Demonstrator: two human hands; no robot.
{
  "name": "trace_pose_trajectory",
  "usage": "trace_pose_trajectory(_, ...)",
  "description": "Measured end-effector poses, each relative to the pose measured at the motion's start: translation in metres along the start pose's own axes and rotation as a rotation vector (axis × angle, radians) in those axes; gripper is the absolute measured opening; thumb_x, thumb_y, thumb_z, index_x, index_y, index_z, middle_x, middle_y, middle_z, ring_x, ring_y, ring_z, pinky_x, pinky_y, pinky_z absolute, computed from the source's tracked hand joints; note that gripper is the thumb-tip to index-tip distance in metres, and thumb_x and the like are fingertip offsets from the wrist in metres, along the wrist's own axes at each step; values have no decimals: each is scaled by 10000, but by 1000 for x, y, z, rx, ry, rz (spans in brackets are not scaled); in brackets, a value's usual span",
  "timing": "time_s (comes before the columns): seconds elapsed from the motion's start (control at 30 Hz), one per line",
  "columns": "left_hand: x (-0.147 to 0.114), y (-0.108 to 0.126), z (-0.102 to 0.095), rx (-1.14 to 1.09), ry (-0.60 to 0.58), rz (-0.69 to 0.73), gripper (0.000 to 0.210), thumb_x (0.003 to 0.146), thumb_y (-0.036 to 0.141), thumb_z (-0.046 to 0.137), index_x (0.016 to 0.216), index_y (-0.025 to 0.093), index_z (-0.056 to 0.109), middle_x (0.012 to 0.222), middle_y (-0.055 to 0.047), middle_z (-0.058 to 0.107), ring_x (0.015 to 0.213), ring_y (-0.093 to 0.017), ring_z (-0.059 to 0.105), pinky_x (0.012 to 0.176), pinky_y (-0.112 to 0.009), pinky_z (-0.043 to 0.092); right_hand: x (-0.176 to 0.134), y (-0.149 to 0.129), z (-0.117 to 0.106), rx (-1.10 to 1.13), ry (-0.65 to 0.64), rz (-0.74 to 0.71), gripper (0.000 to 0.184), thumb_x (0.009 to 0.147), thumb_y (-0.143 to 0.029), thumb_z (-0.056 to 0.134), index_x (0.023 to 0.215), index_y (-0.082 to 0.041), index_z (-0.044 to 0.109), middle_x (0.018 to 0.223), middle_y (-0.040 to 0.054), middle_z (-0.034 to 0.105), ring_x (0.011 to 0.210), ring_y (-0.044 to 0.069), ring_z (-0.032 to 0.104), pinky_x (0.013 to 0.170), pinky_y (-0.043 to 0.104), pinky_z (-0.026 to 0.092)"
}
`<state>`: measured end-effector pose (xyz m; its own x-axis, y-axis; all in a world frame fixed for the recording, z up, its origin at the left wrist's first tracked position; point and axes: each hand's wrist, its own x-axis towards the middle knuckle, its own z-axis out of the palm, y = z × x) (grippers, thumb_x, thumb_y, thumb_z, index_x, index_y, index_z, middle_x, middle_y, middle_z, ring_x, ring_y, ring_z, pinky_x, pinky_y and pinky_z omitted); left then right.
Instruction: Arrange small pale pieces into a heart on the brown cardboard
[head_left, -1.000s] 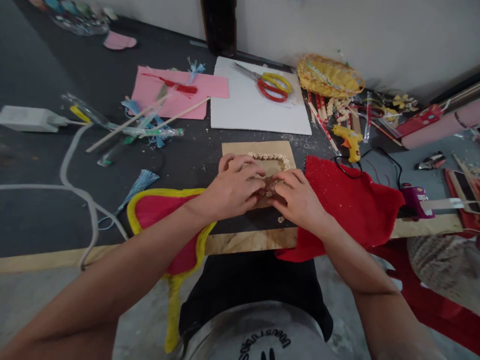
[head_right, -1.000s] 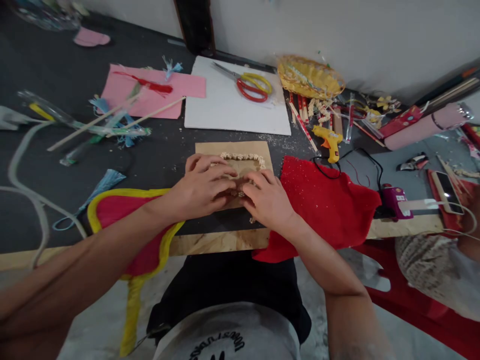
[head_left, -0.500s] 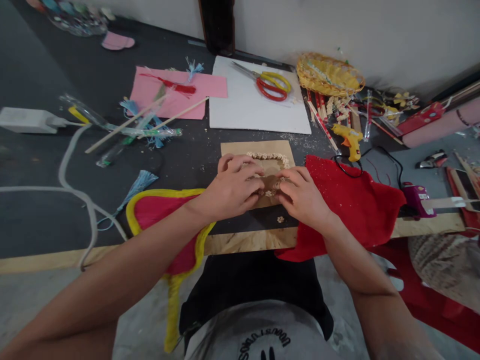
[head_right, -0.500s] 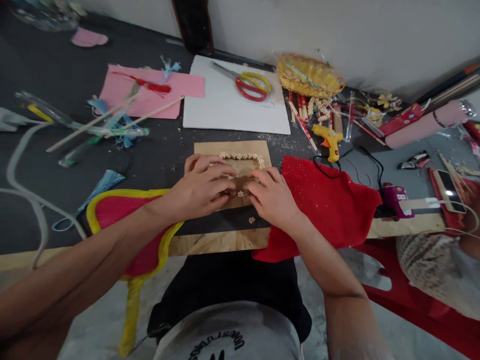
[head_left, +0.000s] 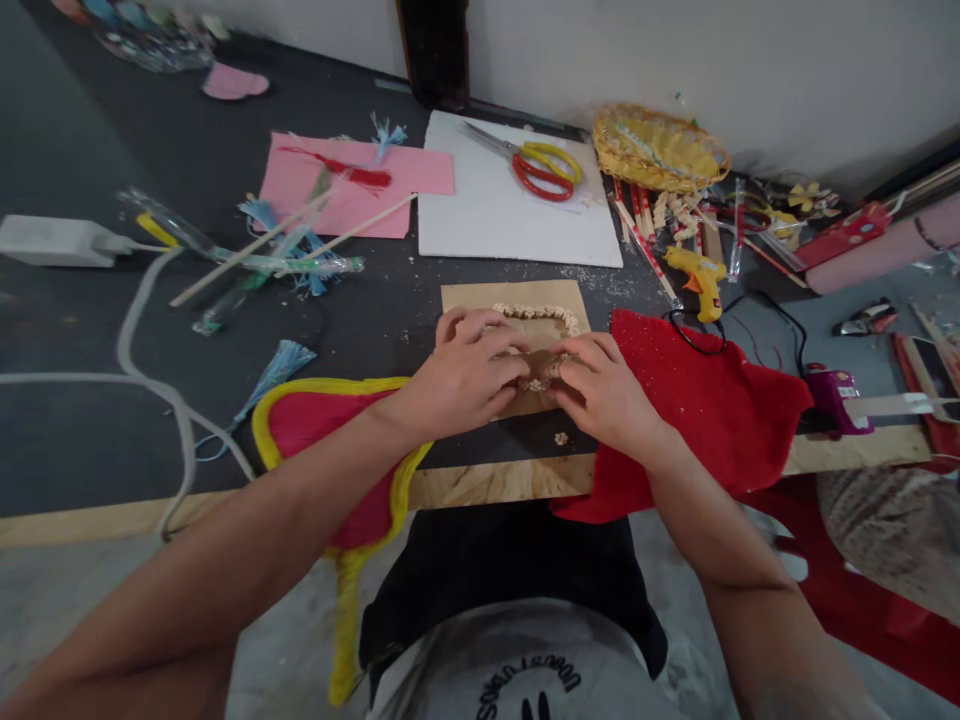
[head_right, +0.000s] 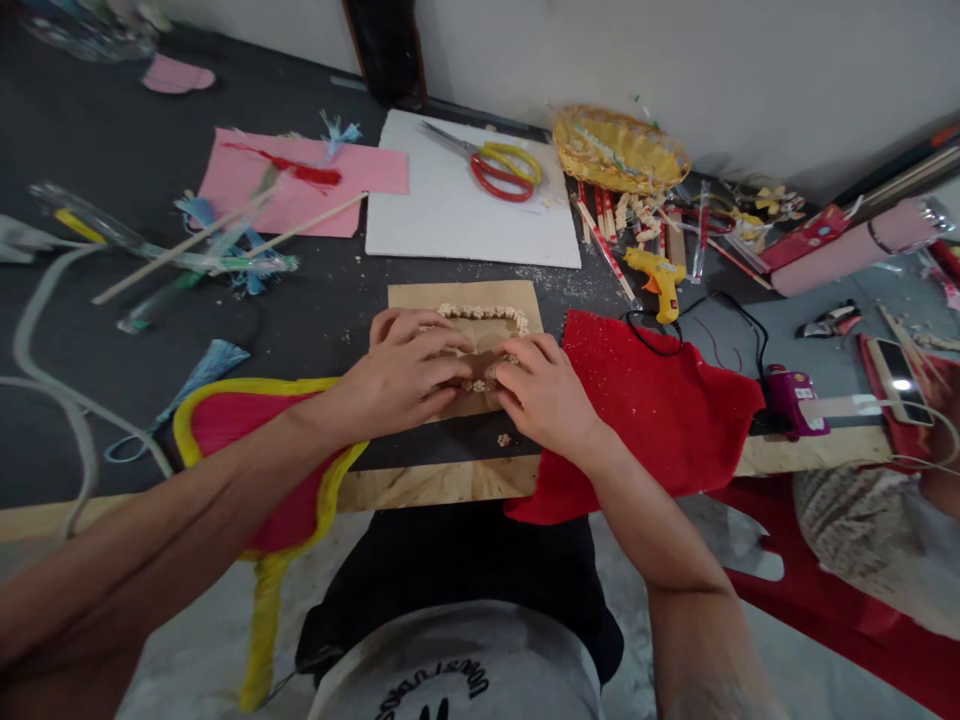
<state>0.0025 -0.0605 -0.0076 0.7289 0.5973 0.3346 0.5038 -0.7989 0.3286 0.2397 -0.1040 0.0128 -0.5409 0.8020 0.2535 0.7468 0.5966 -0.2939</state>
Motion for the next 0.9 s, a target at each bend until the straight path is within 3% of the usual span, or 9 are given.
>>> trace_pose_trajectory(0.33,-1,-2,-3,26,8,4,189,955,282,554,993,264,738,1239,-65,685,1305,-346,483,1064,-592,348,2,5,0,6,7,74,239,994,-157,489,1016,-219,719,1240,103,651,1153,293,489,1021,489,492)
trace_pose_trajectory(0.53,0,-2,-3,37,6,6,175,953,296,572,999,280,740,1239,-61,690,1310,-356,482,1053,-602,344,2,5,3,-10,-47,97,198,981,-184,532,1000,-235,722,1303,97,632,1204,308,480,1013,523,488)
trace_pose_trajectory(0.9,-1,-2,-1,-11,1,2,163,936,275,598,991,270,752,1239,-65,683,1311,-348,474,1070,-581,356,0,7,0,24,-31,77,178,967,-165,540,984,-237,701,1292,98,638,1210,308,482,1032,527,479)
